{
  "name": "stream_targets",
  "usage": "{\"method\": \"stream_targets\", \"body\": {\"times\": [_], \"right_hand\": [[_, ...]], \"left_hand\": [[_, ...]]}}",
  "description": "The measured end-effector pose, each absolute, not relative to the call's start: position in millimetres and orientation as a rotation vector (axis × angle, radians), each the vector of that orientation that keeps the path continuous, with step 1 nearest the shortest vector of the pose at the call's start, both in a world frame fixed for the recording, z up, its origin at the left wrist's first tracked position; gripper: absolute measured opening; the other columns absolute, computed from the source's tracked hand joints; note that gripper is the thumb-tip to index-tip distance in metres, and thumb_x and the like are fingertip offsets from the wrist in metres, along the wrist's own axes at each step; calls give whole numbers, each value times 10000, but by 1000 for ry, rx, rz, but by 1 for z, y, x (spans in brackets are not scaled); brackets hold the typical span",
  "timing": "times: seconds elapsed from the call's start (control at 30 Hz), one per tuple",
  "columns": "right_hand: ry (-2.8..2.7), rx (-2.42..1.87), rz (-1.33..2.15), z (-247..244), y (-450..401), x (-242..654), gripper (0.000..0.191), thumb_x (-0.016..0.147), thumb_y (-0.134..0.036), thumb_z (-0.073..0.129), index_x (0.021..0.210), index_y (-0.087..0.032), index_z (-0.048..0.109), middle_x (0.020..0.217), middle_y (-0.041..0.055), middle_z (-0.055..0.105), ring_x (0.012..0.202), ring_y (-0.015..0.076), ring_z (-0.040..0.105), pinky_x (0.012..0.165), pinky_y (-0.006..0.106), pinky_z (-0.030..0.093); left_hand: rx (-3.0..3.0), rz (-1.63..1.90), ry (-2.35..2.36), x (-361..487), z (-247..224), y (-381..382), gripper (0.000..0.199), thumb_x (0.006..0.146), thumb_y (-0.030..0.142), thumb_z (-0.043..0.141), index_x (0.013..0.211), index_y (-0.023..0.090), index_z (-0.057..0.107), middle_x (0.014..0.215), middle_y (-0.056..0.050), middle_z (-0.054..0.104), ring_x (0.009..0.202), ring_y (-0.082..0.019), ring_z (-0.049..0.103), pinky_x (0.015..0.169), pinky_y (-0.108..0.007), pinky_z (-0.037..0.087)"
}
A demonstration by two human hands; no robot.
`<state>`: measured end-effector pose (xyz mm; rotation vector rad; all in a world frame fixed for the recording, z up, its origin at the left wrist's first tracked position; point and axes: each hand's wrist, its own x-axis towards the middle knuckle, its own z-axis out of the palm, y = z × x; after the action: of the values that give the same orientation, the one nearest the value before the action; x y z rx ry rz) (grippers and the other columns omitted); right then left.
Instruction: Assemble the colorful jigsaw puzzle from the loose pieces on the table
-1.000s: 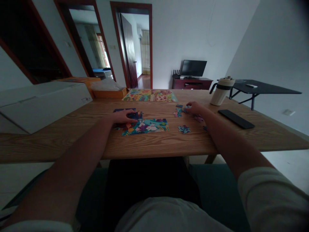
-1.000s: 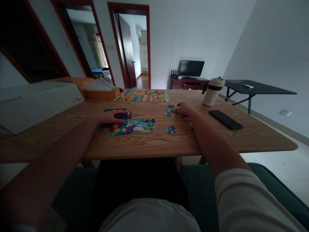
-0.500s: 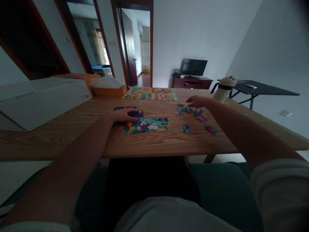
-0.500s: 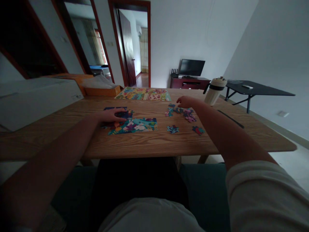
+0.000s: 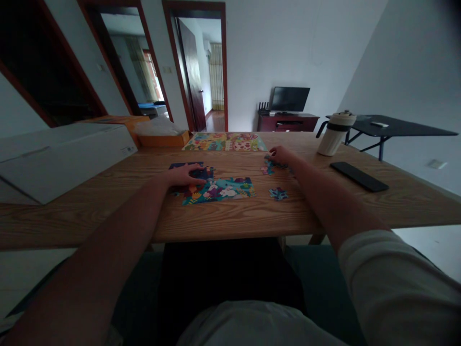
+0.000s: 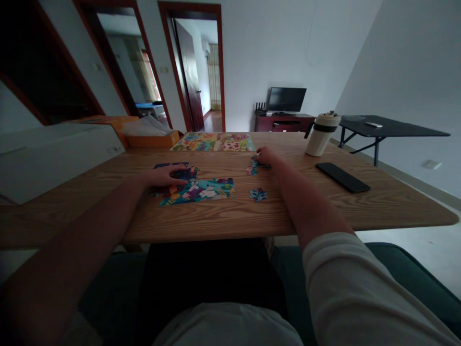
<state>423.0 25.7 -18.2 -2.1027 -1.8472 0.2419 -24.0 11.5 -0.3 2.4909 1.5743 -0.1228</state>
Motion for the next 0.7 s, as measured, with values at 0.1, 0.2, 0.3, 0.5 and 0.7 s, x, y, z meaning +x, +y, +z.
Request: {"method": "stream_targets", "body": {"times": [0.1, 0.2, 0.3, 0.5, 0.7], "right_hand": [[-1837, -2051, 243, -11, 24, 422, 570, 849, -291, 813, 1370, -127, 652, 1175, 184, 752, 936, 278, 735, 871, 390, 573], [-1898, -1879, 158, 0, 17, 416, 537, 808, -185, 811, 1324, -140, 671, 1201, 164, 734, 981, 264, 711, 905, 372, 560], [-1951, -1684, 138, 5, 5, 403, 553, 787, -126, 775, 1328, -154, 661, 1180, 129, 728, 964, 242, 698, 908, 365, 561], [-1789, -1446, 396, 0, -17, 395, 515, 768, -78, 738, 1263, -206, 670, 1133, 89, 726, 811, 184, 696, 776, 340, 609], [-1640, -1521, 389, -7, -20, 415, 387, 770, -86, 733, 1144, -178, 699, 1093, 113, 745, 866, 221, 716, 801, 381, 618]], "left_hand": [[2478, -93, 1551, -22, 1, 9, 1093, 716, 919, 556, 1630, 342, 386, 1711, -48, 321, 1544, -383, 318, 1235, -459, 268], [2488, -76, 1525, -20, 2, 7, 1074, 727, 901, 554, 1617, 316, 417, 1689, -60, 371, 1515, -379, 376, 1218, -431, 304], [2495, -83, 1533, -19, 3, 6, 1061, 735, 894, 550, 1617, 319, 415, 1684, -56, 383, 1514, -376, 377, 1215, -425, 309], [2482, -70, 1531, -19, 2, 6, 1058, 741, 866, 586, 1615, 294, 421, 1690, -83, 366, 1500, -366, 401, 1221, -428, 297], [2477, -55, 1530, -24, -2, 12, 1049, 755, 866, 586, 1628, 318, 395, 1714, -68, 310, 1544, -385, 316, 1242, -473, 244]]}}
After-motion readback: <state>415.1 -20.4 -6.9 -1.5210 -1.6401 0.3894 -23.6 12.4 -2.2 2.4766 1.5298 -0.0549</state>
